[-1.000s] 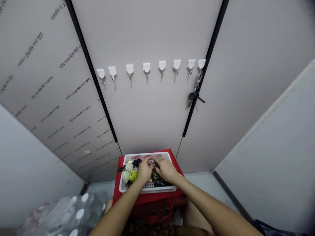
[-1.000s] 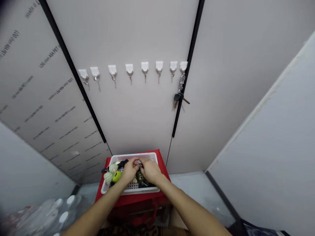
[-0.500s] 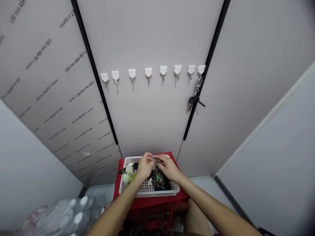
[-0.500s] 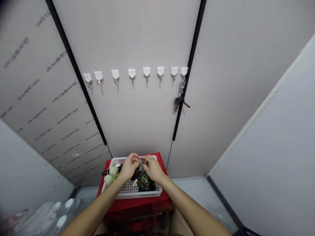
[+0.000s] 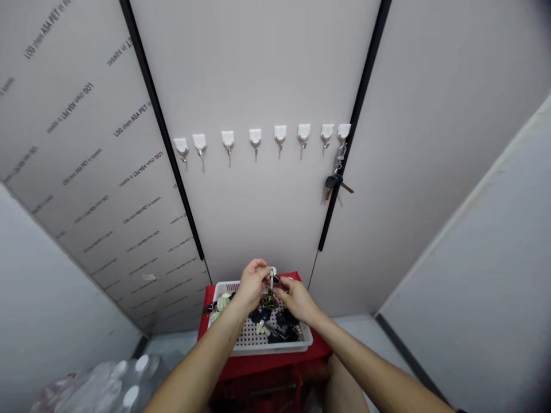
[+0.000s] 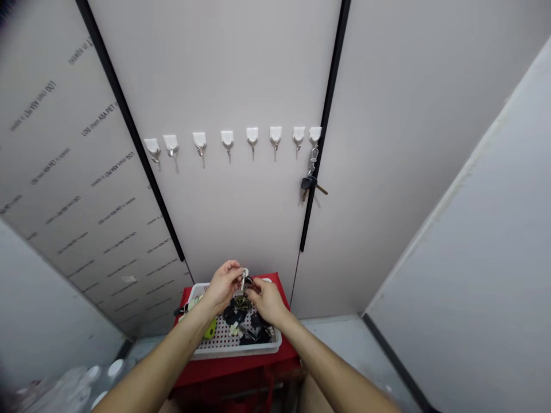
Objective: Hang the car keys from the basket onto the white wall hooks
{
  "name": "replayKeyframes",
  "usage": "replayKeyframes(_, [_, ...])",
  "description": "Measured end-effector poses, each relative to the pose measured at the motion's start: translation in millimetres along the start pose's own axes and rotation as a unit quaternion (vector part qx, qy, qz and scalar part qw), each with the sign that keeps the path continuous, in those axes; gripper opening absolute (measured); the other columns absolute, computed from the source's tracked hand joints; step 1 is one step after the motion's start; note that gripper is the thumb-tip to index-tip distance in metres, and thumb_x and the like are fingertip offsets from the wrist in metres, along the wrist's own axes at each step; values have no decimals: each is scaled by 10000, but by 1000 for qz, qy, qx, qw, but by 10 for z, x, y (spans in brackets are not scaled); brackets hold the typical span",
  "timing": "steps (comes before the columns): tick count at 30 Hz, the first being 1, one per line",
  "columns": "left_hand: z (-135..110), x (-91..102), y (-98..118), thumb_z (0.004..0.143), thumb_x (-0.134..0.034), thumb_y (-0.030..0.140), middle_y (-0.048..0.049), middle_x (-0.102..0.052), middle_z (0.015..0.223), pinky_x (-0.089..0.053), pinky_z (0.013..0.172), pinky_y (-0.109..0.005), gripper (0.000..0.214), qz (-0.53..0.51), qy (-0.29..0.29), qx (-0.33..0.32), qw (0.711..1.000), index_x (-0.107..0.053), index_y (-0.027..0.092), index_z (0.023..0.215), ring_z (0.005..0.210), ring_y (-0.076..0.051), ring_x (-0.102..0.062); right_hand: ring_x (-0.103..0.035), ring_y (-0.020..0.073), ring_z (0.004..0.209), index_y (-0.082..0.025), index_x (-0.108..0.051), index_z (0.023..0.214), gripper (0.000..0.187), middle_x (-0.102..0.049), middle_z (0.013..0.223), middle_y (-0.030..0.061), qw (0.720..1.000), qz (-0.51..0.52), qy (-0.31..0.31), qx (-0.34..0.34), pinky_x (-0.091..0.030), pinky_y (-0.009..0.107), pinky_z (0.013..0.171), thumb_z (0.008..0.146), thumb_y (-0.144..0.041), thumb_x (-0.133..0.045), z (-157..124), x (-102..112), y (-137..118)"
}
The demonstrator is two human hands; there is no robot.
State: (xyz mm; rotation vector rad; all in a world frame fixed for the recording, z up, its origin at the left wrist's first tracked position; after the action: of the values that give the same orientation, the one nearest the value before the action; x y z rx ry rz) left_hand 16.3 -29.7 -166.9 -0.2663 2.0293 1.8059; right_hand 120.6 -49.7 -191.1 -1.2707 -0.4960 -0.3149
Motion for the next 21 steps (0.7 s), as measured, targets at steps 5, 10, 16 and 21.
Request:
replayKeyframes(5, [-14, -31, 123, 487, -525, 171, 84, -432, 470, -290, 410, -147, 230, -38, 0, -1, 999, -361, 163, 647, 377, -17, -374, -391, 77, 512, -140, -481, 572, 167, -438, 516, -31, 999, 12, 32, 22, -310, 183, 495, 641, -263, -392, 18, 11, -107])
replayKeyframes(10, [-1, -24, 213, 498, -513, 184, 90, -401, 453, -286, 413, -143, 205, -5, 51, -54, 997, -366, 162, 639, 393, -18, -367, -375, 72, 490, -148, -473, 556, 186, -410, 495, -34, 997, 11, 76, 12, -304, 178, 481, 656, -261, -366, 39, 183, -230])
replayKeyframes(16, [9, -49, 204, 565, -452, 157, 94, -343, 423, -269, 393, -140, 108, 99, 50, -92, 990, -379, 160, 644, 371, -20, -334, -373, 68, 458, -150, -498, 595, 153, -425, 488, -34, 991, 11, 131, 5, -301, 180, 453, 634, -264, -404, 137, 464, -317])
replayKeyframes(21, [48, -233, 286, 578, -441, 101, 30, -476, 573, -357, 522, -171, 107, 209, -7, -135, 968, -445, 139, 678, 523, -48, -435, -401, 67, 459, -137, -491, 597, 156, -447, 492, -31, 988, 80, 132, 17, -334, 189, 465, 617, -280, -432, 289, 761, -475])
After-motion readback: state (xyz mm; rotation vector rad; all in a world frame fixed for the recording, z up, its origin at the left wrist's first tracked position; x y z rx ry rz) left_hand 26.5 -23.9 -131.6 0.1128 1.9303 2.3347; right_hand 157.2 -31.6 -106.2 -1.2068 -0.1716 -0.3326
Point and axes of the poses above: each hand's wrist, its own z-axis towards the middle knuckle, its own x-axis out of the back of the hand, y = z × x, the point moved 2 cm from there along z, towards the middle knuckle
